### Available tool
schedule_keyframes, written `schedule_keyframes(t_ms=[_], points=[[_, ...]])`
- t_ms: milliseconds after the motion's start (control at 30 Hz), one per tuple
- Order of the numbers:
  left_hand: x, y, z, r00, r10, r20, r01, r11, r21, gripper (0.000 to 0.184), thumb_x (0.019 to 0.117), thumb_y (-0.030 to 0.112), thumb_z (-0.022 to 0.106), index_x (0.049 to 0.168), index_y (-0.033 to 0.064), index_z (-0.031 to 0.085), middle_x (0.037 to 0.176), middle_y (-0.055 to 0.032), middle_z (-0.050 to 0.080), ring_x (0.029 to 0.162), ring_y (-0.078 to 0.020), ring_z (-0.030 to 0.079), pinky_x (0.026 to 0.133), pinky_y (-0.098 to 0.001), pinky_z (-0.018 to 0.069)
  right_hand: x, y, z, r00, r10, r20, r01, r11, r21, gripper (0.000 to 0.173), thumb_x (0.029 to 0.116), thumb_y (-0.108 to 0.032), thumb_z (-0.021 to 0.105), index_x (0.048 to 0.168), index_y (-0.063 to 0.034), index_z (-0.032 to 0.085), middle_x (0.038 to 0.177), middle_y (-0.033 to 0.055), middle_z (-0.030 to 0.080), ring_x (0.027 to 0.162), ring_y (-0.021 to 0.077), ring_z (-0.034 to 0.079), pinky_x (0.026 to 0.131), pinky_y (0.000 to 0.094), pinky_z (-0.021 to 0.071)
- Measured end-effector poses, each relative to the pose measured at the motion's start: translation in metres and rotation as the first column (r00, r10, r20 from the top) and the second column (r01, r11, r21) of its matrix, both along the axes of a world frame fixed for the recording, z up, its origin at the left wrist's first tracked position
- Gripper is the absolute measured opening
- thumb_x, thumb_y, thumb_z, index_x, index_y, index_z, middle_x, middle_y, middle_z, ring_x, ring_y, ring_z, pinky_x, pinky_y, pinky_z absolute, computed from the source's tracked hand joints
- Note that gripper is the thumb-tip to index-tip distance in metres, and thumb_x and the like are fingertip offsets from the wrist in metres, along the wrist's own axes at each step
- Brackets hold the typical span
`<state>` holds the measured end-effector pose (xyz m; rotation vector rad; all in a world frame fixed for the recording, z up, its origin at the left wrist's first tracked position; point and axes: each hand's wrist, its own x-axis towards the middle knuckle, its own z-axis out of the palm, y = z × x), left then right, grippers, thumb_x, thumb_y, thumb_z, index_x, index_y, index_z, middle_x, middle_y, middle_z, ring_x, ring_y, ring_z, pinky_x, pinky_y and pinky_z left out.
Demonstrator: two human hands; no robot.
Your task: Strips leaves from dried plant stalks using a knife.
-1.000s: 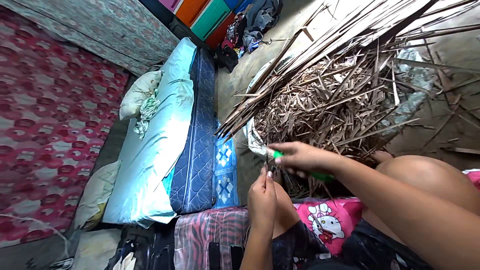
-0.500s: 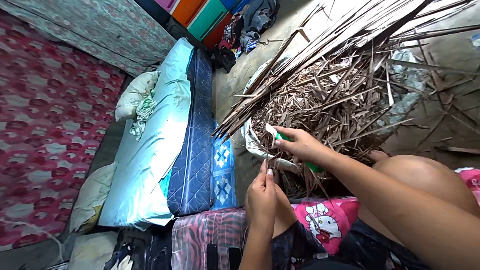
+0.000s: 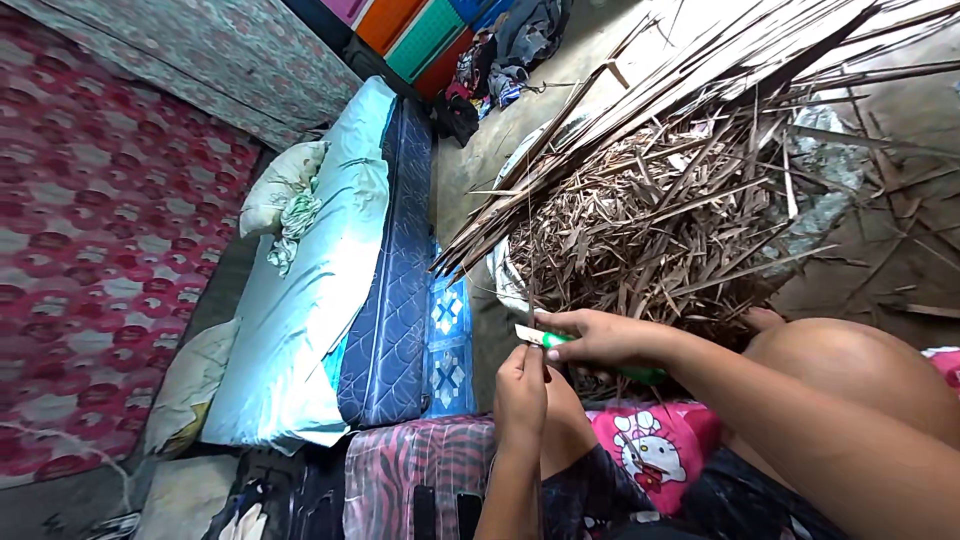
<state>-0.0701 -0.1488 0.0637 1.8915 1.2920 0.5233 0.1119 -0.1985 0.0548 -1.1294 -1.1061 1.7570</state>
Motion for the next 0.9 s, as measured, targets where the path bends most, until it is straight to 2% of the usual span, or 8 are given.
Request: schedule_keyframes(t_ms=[200,333,433,500,633,700,800,900], points=[[-0.002,0.002,0.002,1.000,0.017,-0.002,-0.017,0.999,-0.044,0.035,0.1049,0.010,0.043,0.074,0.0075,0.059,0.056,0.0056,0.051,0.045,-0.0014,0.046,0.045,-0.0188,0.0392,-0.005,0.003,-0.002,0.997,0.020,0.076,-0.021,1.000,0.013,0.069,0.1073,-0.023,0.058,0.166,-0.0214,0.023,0.085,0.0069,0.060,0.054,0.0093,0.049,0.051,0.0255,0.0439],[-0.002,0.006,0.000,1.000,0.018,-0.023,-0.018,0.999,-0.031,0.035,0.1058,0.011,0.042,0.075,0.0077,0.058,0.056,0.0055,0.049,0.046,-0.0021,0.046,0.045,-0.0191,0.0393,-0.017,0.006,-0.004,0.979,-0.057,0.195,0.049,0.998,0.047,0.066,0.1070,-0.027,0.059,0.165,-0.0230,0.028,0.098,0.0123,0.064,0.058,0.0134,0.051,0.055,0.0307,0.0460],[-0.003,0.002,0.002,0.998,0.003,-0.056,-0.006,0.999,-0.046,0.030,0.1088,0.016,0.046,0.108,-0.0013,0.071,0.059,0.0041,0.050,0.047,-0.0036,0.045,0.046,-0.0211,0.0400,-0.019,0.008,-0.006,0.935,-0.195,0.295,0.168,0.979,0.114,0.057,0.1077,-0.027,0.056,0.161,-0.0185,0.038,0.114,0.0169,0.067,0.077,0.0219,0.063,0.072,0.0414,0.0535],[-0.003,-0.005,-0.001,0.997,-0.027,-0.065,0.022,0.996,-0.088,0.033,0.1086,0.017,0.049,0.127,-0.0034,0.067,0.058,0.0044,0.050,0.046,-0.0033,0.044,0.045,-0.0213,0.0388,-0.006,0.014,-0.008,0.892,-0.319,0.319,0.300,0.948,0.110,0.053,0.1090,-0.026,0.052,0.160,-0.0176,0.040,0.124,0.0192,0.067,0.089,0.0267,0.067,0.081,0.0465,0.0546],[-0.004,-0.009,-0.008,1.000,-0.030,0.002,0.031,0.995,-0.091,0.037,0.1082,0.015,0.049,0.137,-0.0040,0.061,0.057,0.0051,0.048,0.044,-0.0015,0.040,0.042,-0.0188,0.0352,0.018,0.014,-0.007,0.941,-0.280,0.189,0.289,0.957,-0.020,0.054,0.1104,-0.028,0.051,0.162,-0.0226,0.035,0.092,0.0078,0.060,0.058,0.0106,0.050,0.053,0.0266,0.0448],[-0.004,-0.004,-0.003,1.000,-0.011,-0.016,0.010,0.997,-0.082,0.034,0.1088,0.016,0.048,0.130,-0.0040,0.065,0.058,0.0043,0.049,0.045,-0.0030,0.043,0.044,-0.0203,0.0374,0.012,0.007,-0.003,0.987,-0.113,0.116,0.117,0.993,-0.029,0.060,0.1092,-0.024,0.053,0.164,-0.0211,0.029,0.091,0.0087,0.060,0.058,0.0114,0.050,0.053,0.0280,0.0445],[-0.002,0.000,0.000,0.998,0.016,-0.059,-0.019,0.998,-0.058,0.032,0.1071,0.012,0.044,0.082,0.0047,0.063,0.056,0.0049,0.049,0.045,-0.0031,0.044,0.045,-0.0201,0.0387,-0.003,0.002,-0.002,0.995,0.050,0.088,-0.048,0.999,-0.017,0.066,0.1084,-0.023,0.055,0.166,-0.0224,0.023,0.091,0.0090,0.060,0.057,0.0106,0.051,0.053,0.0272,0.0450],[-0.001,0.001,0.001,0.997,0.021,-0.080,-0.024,0.999,-0.035,0.035,0.1073,0.012,0.044,0.079,0.0059,0.063,0.056,0.0047,0.049,0.046,-0.0037,0.045,0.046,-0.0211,0.0388,-0.005,0.003,-0.003,0.998,0.015,0.068,-0.013,1.000,-0.025,0.065,0.1076,-0.022,0.057,0.165,-0.0240,0.026,0.089,0.0076,0.060,0.055,0.0092,0.049,0.051,0.0254,0.0435]])
